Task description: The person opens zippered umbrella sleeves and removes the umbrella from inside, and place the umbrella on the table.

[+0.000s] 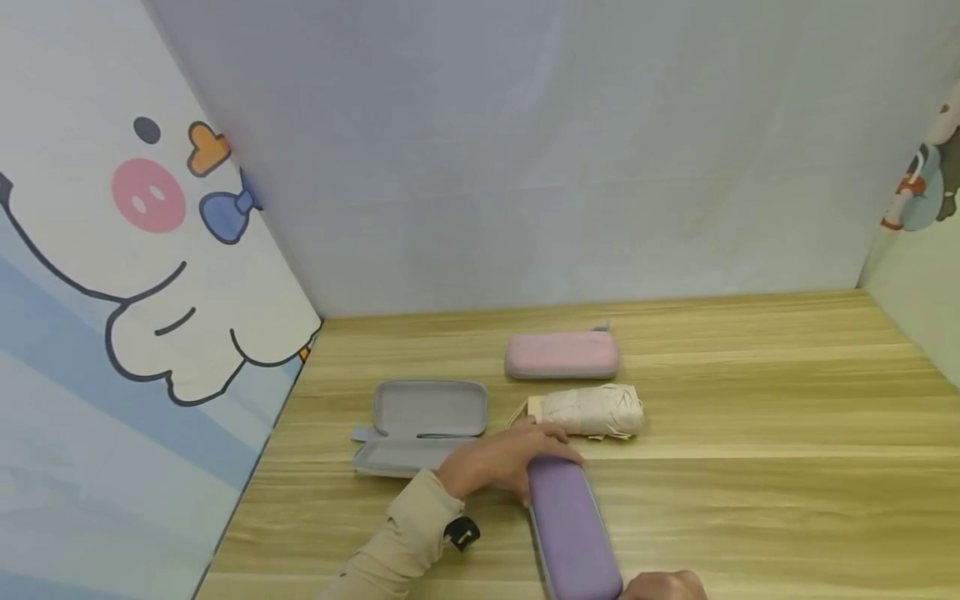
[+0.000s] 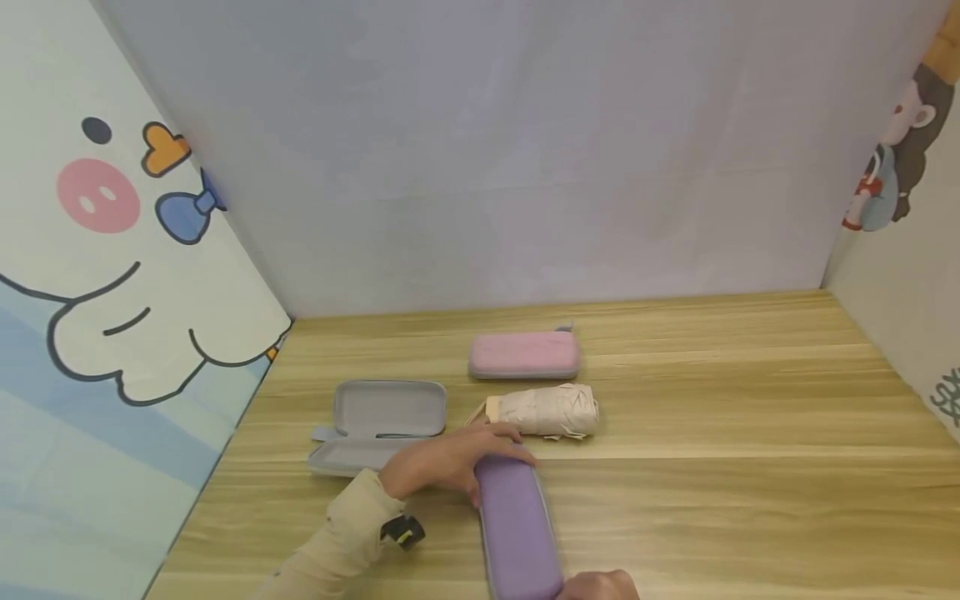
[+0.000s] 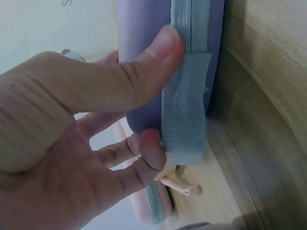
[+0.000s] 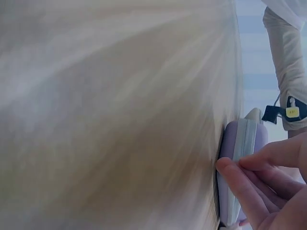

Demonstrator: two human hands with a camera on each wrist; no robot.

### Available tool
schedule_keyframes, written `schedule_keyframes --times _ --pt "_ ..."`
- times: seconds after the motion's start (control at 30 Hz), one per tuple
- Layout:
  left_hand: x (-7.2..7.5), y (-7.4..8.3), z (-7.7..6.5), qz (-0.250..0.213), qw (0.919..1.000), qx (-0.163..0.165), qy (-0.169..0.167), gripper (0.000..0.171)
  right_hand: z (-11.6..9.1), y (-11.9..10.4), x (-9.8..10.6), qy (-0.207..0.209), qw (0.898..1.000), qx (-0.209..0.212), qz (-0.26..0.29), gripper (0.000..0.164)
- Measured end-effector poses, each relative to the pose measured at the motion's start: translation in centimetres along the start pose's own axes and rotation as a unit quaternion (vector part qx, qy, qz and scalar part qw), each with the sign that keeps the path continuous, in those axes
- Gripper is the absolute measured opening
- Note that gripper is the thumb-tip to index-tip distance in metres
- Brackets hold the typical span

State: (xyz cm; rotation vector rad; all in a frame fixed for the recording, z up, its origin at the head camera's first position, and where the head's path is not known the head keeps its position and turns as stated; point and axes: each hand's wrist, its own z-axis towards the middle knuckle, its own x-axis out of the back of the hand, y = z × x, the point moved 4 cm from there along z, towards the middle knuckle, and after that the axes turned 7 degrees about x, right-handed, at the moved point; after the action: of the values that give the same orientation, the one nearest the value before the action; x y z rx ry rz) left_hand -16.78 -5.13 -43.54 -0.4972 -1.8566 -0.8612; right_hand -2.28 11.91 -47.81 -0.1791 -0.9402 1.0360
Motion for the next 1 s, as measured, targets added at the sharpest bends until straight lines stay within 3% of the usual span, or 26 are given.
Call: schedule_keyframes --times 0.13,0.27,0.73,1.0 --pt "0.0 -0.2 -0.3 -0.024 0.9996 0.016 -0.005 0.086 0.1 0.8 0.7 -0.017 0.997 0.051 0.047 0.029" --pt "0.0 -0.3 -0.5 -0.028 0.9993 0.023 -0.01 0.085 0.2 1.3 1.0 -0.02 0.995 0.078 0.055 0.027" --pt "-0.2 -0.6 -0.8 0.012 0.9987 0.044 -0.02 0.089 0.5 1.6 0.9 -0.037 0.991 0.073 0.103 0.026" --pt "-0.7 -1.0 -0.5 -0.02 0.9997 0.01 0.009 0.087 0.9 2.1 1.3 -0.07 0.988 0.031 0.137 0.024"
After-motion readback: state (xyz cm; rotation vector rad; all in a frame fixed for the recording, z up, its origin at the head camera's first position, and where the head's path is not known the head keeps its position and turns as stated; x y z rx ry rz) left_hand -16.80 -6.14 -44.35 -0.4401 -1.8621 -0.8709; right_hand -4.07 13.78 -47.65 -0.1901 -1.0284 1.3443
